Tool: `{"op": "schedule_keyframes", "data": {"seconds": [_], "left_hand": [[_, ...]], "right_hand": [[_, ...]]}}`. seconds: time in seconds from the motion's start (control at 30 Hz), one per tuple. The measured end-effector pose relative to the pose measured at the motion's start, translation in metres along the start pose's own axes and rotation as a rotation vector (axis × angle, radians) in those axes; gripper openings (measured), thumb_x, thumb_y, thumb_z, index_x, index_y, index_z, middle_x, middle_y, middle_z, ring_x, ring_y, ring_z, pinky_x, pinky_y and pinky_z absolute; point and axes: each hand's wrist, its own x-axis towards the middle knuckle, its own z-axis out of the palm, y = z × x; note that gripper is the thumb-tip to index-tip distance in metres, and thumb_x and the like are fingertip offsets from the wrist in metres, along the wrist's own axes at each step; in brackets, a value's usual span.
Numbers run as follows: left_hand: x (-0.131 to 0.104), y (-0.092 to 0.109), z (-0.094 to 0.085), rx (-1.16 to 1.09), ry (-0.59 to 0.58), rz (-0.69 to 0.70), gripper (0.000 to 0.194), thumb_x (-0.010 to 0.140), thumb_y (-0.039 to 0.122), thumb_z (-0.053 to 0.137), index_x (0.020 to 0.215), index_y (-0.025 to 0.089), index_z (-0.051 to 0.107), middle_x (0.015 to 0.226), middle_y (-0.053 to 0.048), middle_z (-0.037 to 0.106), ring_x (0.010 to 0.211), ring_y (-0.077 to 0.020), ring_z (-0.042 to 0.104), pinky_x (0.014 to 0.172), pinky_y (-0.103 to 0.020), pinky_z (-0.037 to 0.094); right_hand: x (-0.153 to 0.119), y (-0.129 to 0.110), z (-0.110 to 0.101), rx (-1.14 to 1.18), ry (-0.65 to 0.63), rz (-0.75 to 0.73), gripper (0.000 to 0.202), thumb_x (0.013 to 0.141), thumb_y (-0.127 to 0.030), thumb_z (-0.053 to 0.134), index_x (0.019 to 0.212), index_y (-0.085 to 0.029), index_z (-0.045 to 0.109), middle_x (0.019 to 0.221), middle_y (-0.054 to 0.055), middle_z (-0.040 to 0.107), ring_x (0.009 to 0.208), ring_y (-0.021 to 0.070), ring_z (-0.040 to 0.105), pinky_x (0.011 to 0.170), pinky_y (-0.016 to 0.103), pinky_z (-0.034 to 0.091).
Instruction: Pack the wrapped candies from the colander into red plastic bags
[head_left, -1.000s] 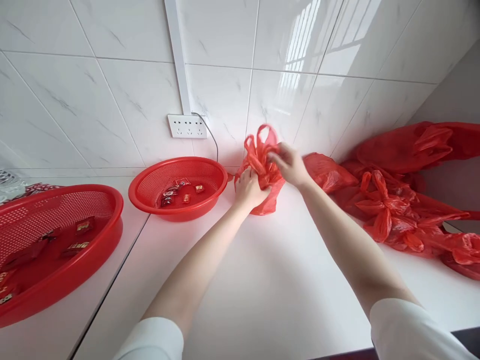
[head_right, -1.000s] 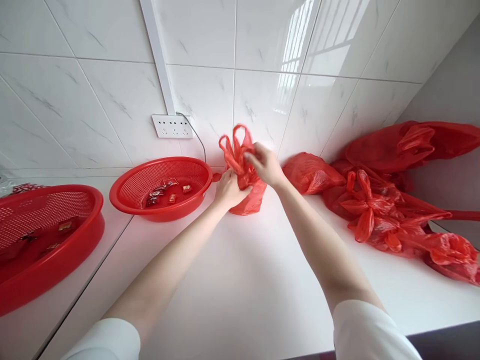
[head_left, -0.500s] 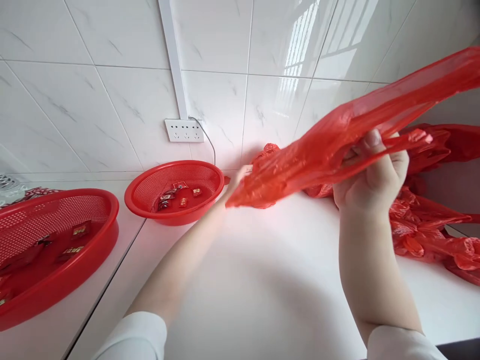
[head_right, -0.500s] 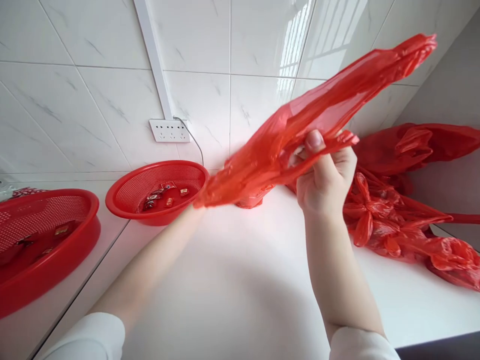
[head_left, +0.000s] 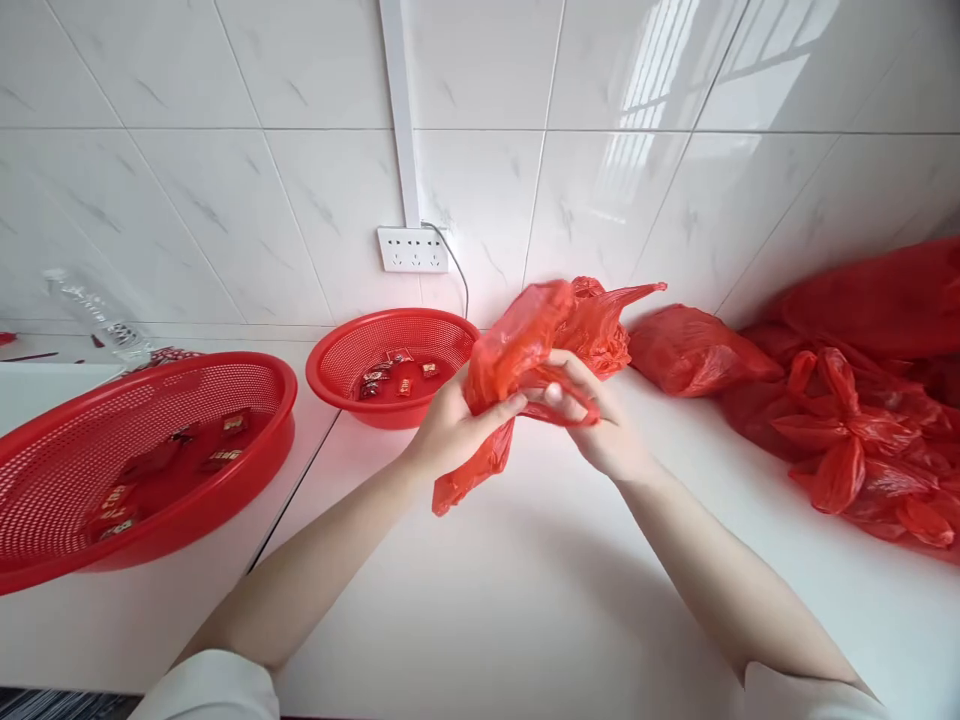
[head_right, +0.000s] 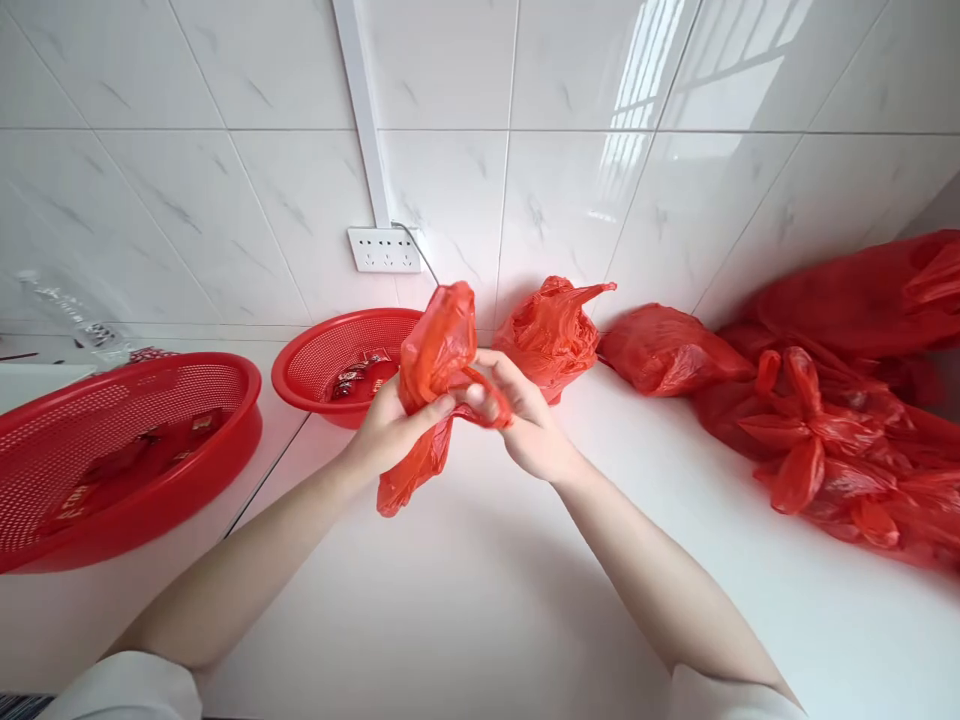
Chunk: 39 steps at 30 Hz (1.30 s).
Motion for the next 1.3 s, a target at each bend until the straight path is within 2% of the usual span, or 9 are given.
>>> {"op": "schedule_keyframes", "data": {"seconds": [0.2, 0.43, 0.53, 0.63, 0.7, 0.8, 1.03, 1.13, 1.3], "left_hand": [[-0.027, -0.014, -0.033, -0.184, 0.451, -0.149, 0.024, 0.082, 0.042, 0.061, 0.09, 0.019, 0.064, 0.089, -0.003, 0.067, 0.087, -0.0199, 0.064, 0.076, -0.03, 0.051], [-0.06, -0.034, -0.082, -0.078, 0.511, -0.199, 0.015, 0.074, 0.027, 0.065, 0.086, 0.018, 0.062, 0.085, -0.003, 0.064, 0.082, -0.018, 0.061, 0.071, -0.028, 0.05], [-0.07, -0.035, -0.092, 0.151, 0.62, -0.028, 0.024, 0.07, 0.017, 0.06, 0.093, 0.021, 0.058, 0.094, -0.002, 0.061, 0.089, -0.0171, 0.058, 0.077, -0.03, 0.049], [-0.078, -0.017, -0.084, 0.461, 0.744, 0.385, 0.043, 0.066, 0.013, 0.06, 0.107, 0.025, 0.053, 0.103, -0.003, 0.058, 0.093, -0.0184, 0.057, 0.081, -0.035, 0.049], [-0.078, 0.004, -0.068, 0.626, 0.528, 0.584, 0.043, 0.071, 0.013, 0.057, 0.112, 0.027, 0.054, 0.103, -0.004, 0.059, 0.094, -0.0205, 0.058, 0.081, -0.038, 0.05], [-0.067, 0.031, -0.035, 0.808, -0.175, 0.527, 0.042, 0.082, 0.005, 0.041, 0.115, 0.027, 0.056, 0.116, -0.006, 0.06, 0.109, -0.0206, 0.056, 0.091, -0.038, 0.048], [-0.013, 0.034, 0.024, 0.593, -0.837, 0.179, 0.023, 0.094, 0.028, 0.038, 0.091, 0.021, 0.06, 0.092, -0.004, 0.066, 0.086, -0.0194, 0.061, 0.075, -0.032, 0.047], [-0.005, 0.035, 0.026, 0.674, -0.957, -0.059, 0.036, 0.093, 0.03, 0.032, 0.063, 0.02, 0.05, 0.06, -0.001, 0.055, 0.056, -0.0164, 0.052, 0.056, -0.031, 0.039], [-0.003, 0.042, 0.002, 1.056, -0.755, -0.478, 0.032, 0.087, 0.036, 0.037, 0.075, 0.02, 0.062, 0.067, -0.006, 0.062, 0.057, -0.0207, 0.057, 0.058, -0.033, 0.04]], "right_hand": [[-0.001, 0.002, -0.017, 0.328, 0.042, 0.147, 0.033, 0.092, -0.05, 0.045, 0.09, -0.021, 0.061, 0.037, -0.012, 0.023, 0.032, 0.0061, 0.02, 0.043, 0.022, 0.036], [-0.008, -0.022, -0.068, 0.12, 0.144, 0.226, 0.021, 0.084, -0.028, 0.053, 0.095, -0.017, 0.067, 0.08, 0.005, 0.069, 0.035, 0.0037, 0.034, 0.032, 0.02, 0.016], [-0.012, -0.029, -0.072, 0.062, 0.135, 0.089, 0.025, 0.084, -0.033, 0.057, 0.102, -0.02, 0.067, 0.111, 0.009, 0.068, 0.044, 0.0056, 0.045, 0.031, 0.02, 0.02], [-0.016, -0.034, -0.058, -0.046, 0.096, -0.042, 0.028, 0.077, -0.024, 0.069, 0.105, -0.024, 0.066, 0.113, 0.006, 0.068, 0.048, 0.0055, 0.046, 0.032, 0.019, 0.027], [-0.02, -0.037, -0.044, -0.107, 0.039, -0.116, 0.021, 0.078, -0.021, 0.069, 0.099, -0.023, 0.067, 0.103, 0.005, 0.07, 0.047, 0.0061, 0.047, 0.035, 0.02, 0.034], [-0.025, -0.041, -0.024, -0.217, -0.058, -0.248, 0.012, 0.081, -0.017, 0.066, 0.092, -0.022, 0.069, 0.091, 0.004, 0.071, 0.063, 0.0117, 0.06, 0.052, 0.025, 0.05], [-0.033, -0.048, -0.013, -0.412, -0.174, -0.502, 0.031, 0.088, -0.006, 0.047, 0.095, -0.024, 0.071, 0.092, 0.004, 0.069, 0.081, 0.016, 0.066, 0.065, 0.031, 0.055], [-0.038, -0.054, -0.019, -0.589, -0.091, -0.571, 0.036, 0.086, -0.004, 0.045, 0.092, -0.027, 0.072, 0.092, 0.003, 0.07, 0.081, 0.0178, 0.066, 0.067, 0.033, 0.054], [-0.056, -0.073, -0.04, -1.002, 0.284, -0.618, 0.044, 0.083, -0.002, 0.045, 0.089, -0.036, 0.073, 0.096, 0.0, 0.067, 0.087, 0.0211, 0.063, 0.072, 0.036, 0.051]]}}
